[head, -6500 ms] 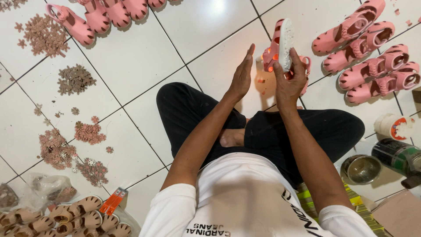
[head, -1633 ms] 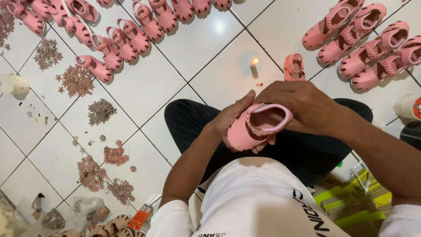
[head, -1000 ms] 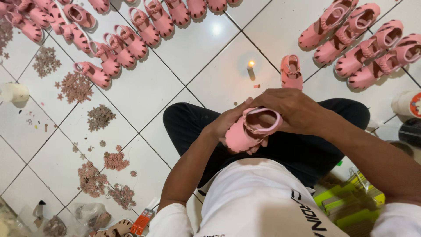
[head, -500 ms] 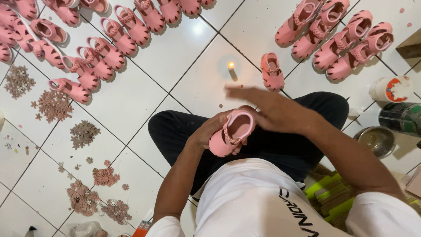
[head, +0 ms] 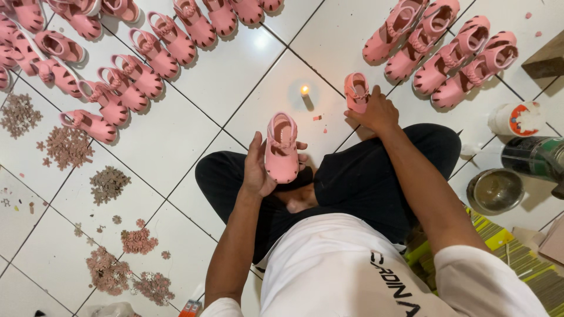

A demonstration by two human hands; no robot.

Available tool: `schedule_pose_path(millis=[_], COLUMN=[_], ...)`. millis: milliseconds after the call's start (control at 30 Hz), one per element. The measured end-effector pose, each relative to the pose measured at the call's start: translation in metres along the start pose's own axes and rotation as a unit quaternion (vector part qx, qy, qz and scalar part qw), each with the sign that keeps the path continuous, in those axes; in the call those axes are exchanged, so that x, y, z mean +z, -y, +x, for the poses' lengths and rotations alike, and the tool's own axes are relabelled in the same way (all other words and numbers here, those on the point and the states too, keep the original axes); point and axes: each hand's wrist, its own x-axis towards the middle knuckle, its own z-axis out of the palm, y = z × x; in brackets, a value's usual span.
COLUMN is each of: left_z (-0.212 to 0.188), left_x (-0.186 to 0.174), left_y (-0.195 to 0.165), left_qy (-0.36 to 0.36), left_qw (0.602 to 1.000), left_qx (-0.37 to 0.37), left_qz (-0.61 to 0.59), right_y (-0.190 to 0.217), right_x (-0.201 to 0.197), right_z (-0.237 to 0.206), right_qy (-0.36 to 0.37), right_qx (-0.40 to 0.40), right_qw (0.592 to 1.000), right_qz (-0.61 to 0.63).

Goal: The person sits on the floor of a sandal workshop surrounded by rows of pink children's sandals. They hold a lit white candle and rub the melted wax along the strap edges of each sandal, then place the finished pair with the others and pick up the next sandal to repeat the process.

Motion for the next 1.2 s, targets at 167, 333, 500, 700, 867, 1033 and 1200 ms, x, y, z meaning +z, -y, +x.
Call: schedule_pose_path(millis=[167,333,500,700,867,1033,1200], left_z=[0.000,-0.007,-0.013,-0.015,-0.016,-0.020,-0.031], left_x=[0.005,-0.004,0.005,0.031,0.047,0.047,0.035], left_y=[-0.010,-0.028,-0.039,-0.049,-0.056,-0.058,-0.050], left_qy=[0.005,0.026,0.076,0.065,0.115,0.149,0.115], left_qw=[0.998,0.994,0.991,0.982,0.967,0.942,0.909], left_qx=[-0.030,-0.030,-0.071,-0.139,-0.163,-0.155,-0.202], left_qz=[0.058,0.102,0.090,0.111,0.159,0.256,0.346], right_y=[-0.005,-0.023,-0.016,0.022,0.055,0.079,0.087], right_x=[-0.007,-0.017,-0.061,-0.125,-0.146,-0.136,-0.138], right_z=[0.000,-0.008,-0.036,-0.084,-0.094,-0.108,-0.158], right_qy=[-0.072,-0.069,0.023,0.108,0.148,0.203,0.119], right_qx=[-0.050,-0.044,-0.061,-0.305,-0.407,-0.439,-0.468], right_qw=[0.994,0.978,0.900,0.840,0.830,0.785,0.828], right_qz=[0.061,0.193,0.432,0.435,0.352,0.386,0.286])
